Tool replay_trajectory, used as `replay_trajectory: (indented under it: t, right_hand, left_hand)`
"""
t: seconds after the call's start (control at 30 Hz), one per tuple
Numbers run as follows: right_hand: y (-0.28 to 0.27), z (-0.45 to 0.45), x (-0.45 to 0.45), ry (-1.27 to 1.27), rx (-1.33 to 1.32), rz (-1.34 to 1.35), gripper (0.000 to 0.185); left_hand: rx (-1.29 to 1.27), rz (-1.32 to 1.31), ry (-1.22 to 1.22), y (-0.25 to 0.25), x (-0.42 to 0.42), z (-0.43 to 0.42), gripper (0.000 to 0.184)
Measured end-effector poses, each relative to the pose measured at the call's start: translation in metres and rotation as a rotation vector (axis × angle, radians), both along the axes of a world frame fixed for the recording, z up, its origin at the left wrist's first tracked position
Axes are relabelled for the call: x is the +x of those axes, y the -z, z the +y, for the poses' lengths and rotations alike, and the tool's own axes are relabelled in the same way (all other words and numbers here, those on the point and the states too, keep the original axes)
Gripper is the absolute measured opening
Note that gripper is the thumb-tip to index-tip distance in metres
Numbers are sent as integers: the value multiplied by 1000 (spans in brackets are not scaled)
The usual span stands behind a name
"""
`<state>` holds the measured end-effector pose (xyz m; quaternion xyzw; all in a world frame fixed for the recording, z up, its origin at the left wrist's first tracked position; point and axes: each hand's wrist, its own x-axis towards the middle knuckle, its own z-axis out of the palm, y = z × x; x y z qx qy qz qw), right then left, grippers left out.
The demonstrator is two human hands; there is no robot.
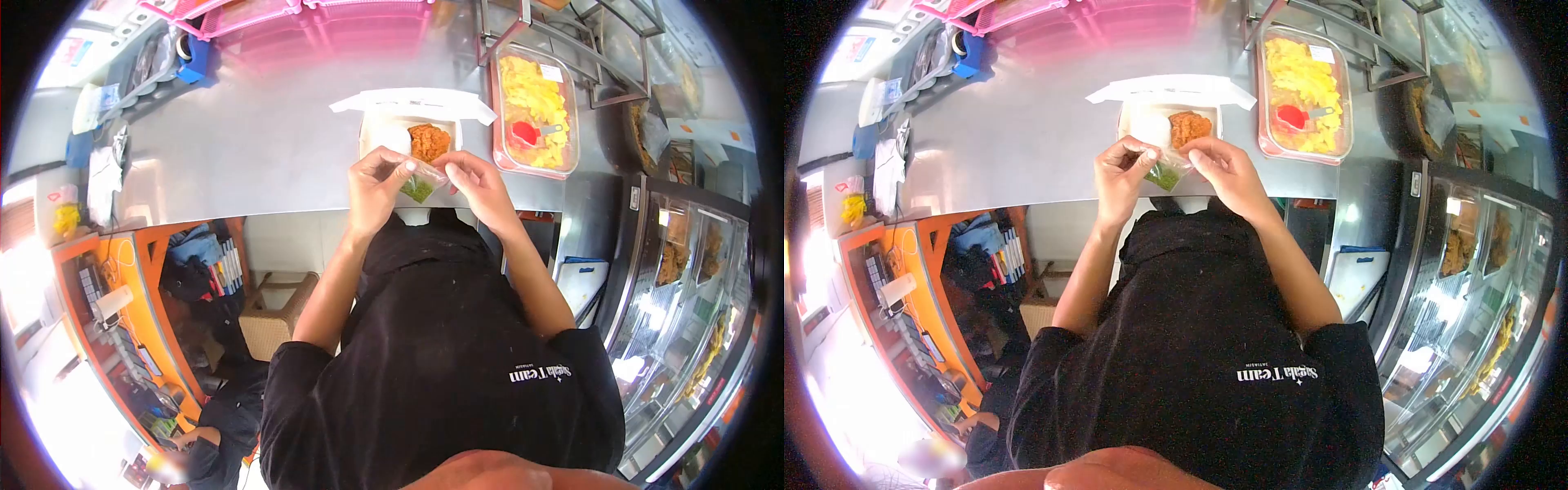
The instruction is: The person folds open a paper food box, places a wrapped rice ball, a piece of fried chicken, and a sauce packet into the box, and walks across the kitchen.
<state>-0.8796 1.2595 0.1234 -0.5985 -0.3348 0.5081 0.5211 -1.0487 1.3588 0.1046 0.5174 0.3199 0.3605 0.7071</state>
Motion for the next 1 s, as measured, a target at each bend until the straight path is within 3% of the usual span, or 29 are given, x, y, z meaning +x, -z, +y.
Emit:
replay_trajectory:
  t: [0.13, 0.27, 0.33, 0.43, 0.57, 0.67, 0.73, 0.83, 0.87, 0.97, 1.0]
  right_hand:
    - [-6, 1, -12, -93, -35, -237, 30]
    - [21, 5, -16, -81, -113, 40, 31]
    - [20, 7, -19, -91, -79, -29, 30]
    - [5, 11, -24, -137, -82, -120, 31]
    - [12, 17, -16, -235, -132, -288, 29]
    - [23, 30, 1, -221, -92, -424, 24]
    - [47, 46, 13, -70, 12, -543, 21]
    - [55, 72, 17, 14, 85, -847, 19]
    - [56, 80, 14, 20, 81, -949, 18]
    - [90, 104, 7, 69, 329, -1119, 21]
    - [92, 108, 4, 45, 263, -1121, 23]
  left_hand:
    - [22, 171, -111, 2, 7, -9, 18]
    - [160, 187, -331, 25, 12, -18, 29]
    - [240, 257, -366, 32, 11, -16, 32]
    - [420, 278, -411, 42, 12, -19, 26]
    - [329, 243, -410, 47, 17, -19, 17]
    - [408, 348, -406, 48, 14, -9, 14]
    - [409, 424, -470, 58, 7, 8, 17]
    - [1016, 672, -209, 57, -5, 28, 28]
    - [992, 730, -50, 55, -6, 21, 44]
    - [1031, 908, 179, 39, -7, 15, 58]
    - [1020, 923, 217, 42, -8, 16, 61]
